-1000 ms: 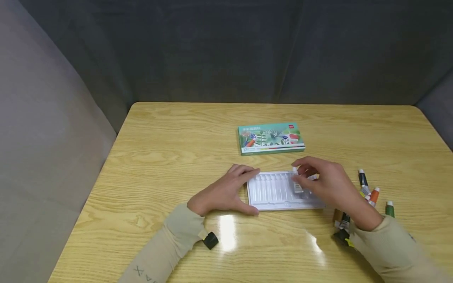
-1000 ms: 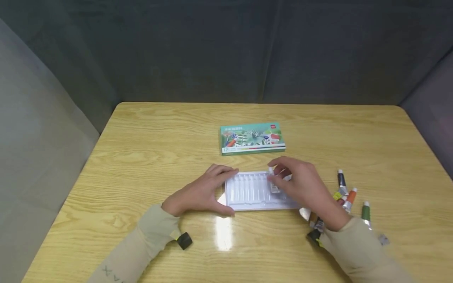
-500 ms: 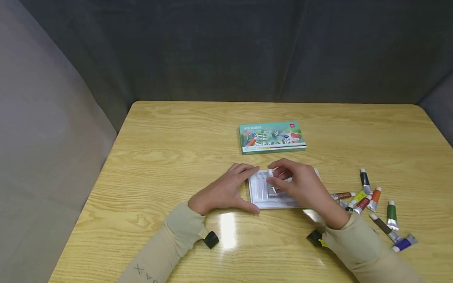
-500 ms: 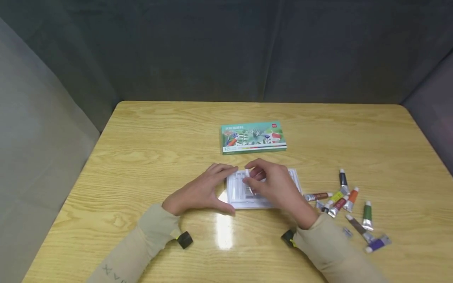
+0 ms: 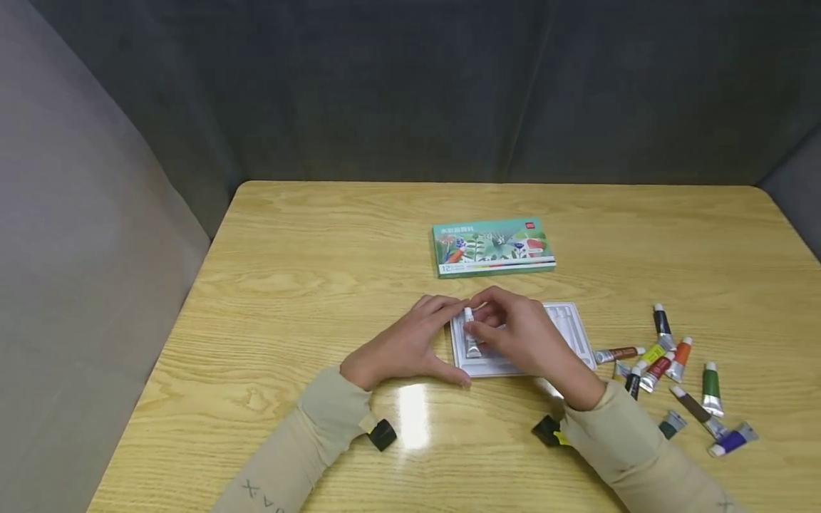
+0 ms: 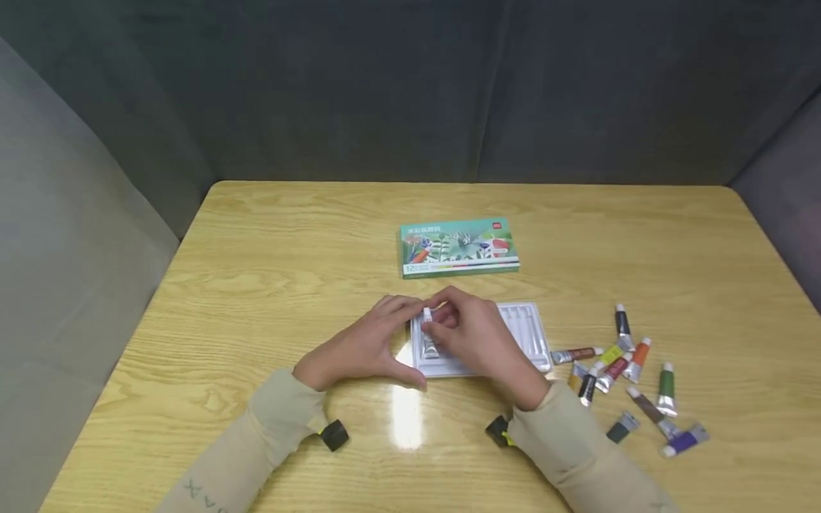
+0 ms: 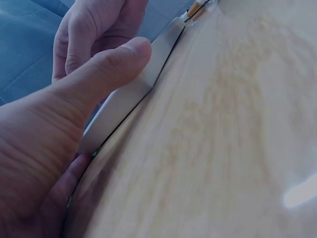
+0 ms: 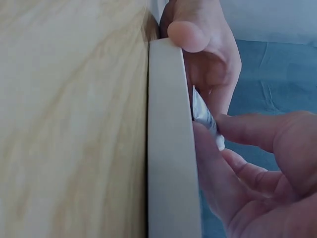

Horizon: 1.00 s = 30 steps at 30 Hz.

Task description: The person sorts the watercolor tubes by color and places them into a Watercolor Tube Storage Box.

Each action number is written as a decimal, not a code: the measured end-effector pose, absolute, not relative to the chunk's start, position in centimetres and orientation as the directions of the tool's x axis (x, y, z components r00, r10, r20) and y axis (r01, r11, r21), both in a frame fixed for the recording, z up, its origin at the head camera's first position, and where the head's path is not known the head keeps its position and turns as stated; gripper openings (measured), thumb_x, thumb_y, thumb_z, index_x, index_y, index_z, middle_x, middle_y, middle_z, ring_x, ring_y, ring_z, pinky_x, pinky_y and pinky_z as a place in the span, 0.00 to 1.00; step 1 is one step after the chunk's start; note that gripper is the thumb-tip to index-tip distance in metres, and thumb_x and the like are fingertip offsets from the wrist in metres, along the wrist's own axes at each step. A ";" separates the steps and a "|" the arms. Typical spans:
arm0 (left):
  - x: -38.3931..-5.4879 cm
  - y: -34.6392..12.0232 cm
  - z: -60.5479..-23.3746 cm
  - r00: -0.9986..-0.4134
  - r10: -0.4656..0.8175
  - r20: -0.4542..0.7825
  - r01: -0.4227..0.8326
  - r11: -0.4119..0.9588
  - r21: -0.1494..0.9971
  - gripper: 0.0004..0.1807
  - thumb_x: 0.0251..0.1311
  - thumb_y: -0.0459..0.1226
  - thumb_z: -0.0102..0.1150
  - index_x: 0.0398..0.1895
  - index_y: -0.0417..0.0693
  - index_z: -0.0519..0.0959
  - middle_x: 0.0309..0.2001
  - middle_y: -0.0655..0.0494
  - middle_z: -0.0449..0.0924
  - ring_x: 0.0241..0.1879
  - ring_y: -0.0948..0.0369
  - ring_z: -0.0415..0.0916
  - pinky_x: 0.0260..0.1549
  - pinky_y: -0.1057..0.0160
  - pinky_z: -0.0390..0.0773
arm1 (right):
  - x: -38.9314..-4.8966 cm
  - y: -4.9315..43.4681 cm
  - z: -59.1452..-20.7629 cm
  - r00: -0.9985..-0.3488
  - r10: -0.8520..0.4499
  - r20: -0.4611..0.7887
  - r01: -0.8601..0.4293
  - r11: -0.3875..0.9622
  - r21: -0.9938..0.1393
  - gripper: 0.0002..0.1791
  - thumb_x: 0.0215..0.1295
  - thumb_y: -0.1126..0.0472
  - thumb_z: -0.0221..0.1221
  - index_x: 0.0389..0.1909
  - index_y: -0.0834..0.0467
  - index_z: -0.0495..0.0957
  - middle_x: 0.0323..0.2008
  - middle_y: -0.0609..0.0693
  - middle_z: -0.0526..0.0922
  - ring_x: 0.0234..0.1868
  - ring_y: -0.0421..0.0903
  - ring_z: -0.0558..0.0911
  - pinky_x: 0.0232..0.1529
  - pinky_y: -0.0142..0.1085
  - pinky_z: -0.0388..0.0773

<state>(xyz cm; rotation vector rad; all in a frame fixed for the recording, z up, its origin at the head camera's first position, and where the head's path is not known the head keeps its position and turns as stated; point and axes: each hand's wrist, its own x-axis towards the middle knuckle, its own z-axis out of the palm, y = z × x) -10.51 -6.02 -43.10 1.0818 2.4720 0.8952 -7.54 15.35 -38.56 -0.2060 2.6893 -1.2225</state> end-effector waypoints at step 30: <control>-10.4 -6.0 -43.0 -0.674 0.738 -0.020 0.557 0.526 0.643 0.68 0.45 0.66 0.77 0.85 0.52 0.50 0.78 0.59 0.63 0.76 0.61 0.59 0.76 0.54 0.66 | -7.1 14.5 -38.9 -0.980 -0.155 -0.129 -0.038 0.772 -0.634 0.14 0.59 0.53 0.74 0.41 0.57 0.88 0.29 0.45 0.89 0.28 0.35 0.82 0.34 0.33 0.76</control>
